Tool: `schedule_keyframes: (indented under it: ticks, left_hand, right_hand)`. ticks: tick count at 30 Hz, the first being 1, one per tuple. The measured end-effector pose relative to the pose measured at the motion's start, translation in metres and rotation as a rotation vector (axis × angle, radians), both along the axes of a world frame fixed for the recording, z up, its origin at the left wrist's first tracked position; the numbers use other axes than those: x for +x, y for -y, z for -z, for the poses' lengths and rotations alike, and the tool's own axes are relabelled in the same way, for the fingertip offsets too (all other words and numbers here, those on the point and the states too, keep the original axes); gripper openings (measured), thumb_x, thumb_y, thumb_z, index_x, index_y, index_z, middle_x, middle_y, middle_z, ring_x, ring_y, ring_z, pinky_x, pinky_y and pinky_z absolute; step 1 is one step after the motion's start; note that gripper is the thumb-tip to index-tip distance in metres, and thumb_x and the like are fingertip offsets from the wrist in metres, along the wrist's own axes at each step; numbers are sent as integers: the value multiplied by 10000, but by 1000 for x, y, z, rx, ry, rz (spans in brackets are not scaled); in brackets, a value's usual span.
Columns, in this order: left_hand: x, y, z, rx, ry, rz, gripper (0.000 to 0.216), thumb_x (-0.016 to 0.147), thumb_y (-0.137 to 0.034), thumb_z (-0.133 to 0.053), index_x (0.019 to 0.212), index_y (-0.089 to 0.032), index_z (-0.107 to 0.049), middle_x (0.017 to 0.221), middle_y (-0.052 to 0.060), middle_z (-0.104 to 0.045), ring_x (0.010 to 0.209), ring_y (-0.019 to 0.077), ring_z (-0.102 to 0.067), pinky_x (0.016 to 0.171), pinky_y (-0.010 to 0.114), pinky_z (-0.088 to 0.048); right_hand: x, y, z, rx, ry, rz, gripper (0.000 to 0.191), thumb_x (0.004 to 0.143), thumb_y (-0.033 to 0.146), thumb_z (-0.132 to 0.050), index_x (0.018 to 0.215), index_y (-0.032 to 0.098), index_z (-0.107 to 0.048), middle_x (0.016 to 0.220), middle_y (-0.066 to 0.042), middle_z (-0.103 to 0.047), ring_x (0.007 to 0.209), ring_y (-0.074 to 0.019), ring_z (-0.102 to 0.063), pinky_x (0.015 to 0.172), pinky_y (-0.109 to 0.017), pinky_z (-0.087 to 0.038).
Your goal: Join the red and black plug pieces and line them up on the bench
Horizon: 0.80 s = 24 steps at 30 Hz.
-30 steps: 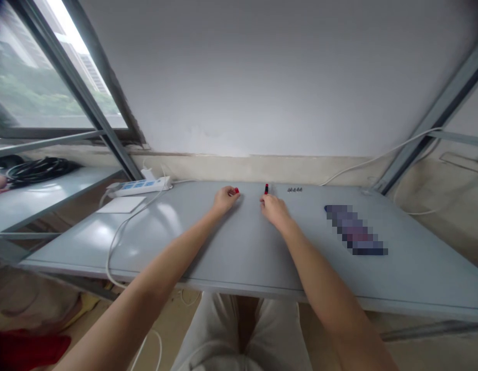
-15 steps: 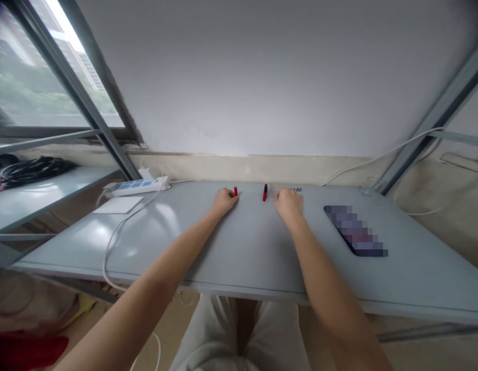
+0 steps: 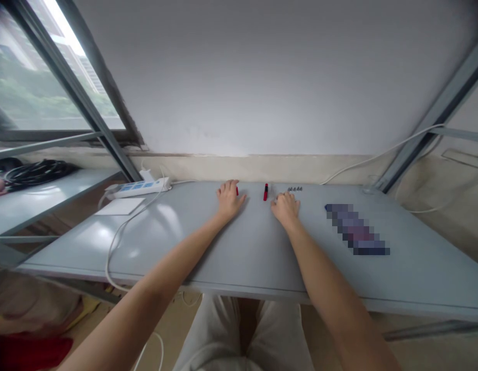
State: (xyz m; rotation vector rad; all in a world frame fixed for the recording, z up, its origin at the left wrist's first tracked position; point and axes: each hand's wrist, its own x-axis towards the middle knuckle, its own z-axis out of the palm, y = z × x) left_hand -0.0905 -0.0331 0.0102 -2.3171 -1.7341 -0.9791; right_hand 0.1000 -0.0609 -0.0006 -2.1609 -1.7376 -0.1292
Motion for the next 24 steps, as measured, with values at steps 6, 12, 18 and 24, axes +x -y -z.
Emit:
schedule_keyframes:
  ticks: [6,12,18,24]
  left_hand:
    - [35,14,-1,-6,-183,314,453,843,-289,-458,1281,-176,-429,1186,128,-543,1115,275,-426,951,446,-245]
    - [52,9,8,-78,-193,286,394,865,-250,-410,1249,-183,-469,1140,136,-569,1094,286,-453,930,466,-265]
    - [53,2,7,-106,-106,237,290,848,-317,-476,1064,-160,-588,1055,142,-616,1034,295,-499,907,452,-283]
    - [62,-2,10,-163,-38,271,319,818,-337,-534,1090,-179,-592,1048,125,-631,1018,290,-526,886,432,-300]
  right_hand:
    - [-2,-3,5,8,-29,25,305,830,354,-489,1014,159,-636,1097,-143,-574,1087,-273,-472,847,-421,-356]
    - [0,-6,7,36,-40,31,298,828,365,-491,996,168,-640,1083,-135,-588,1072,-263,-483,838,-410,-361]
    - [-1,-9,9,32,-57,28,303,827,376,-481,985,173,-643,1084,-129,-594,1063,-265,-490,835,-405,-362]
    - [-2,-9,9,23,-40,22,294,825,346,-478,993,171,-643,1083,-131,-594,1056,-269,-495,818,-404,-377]
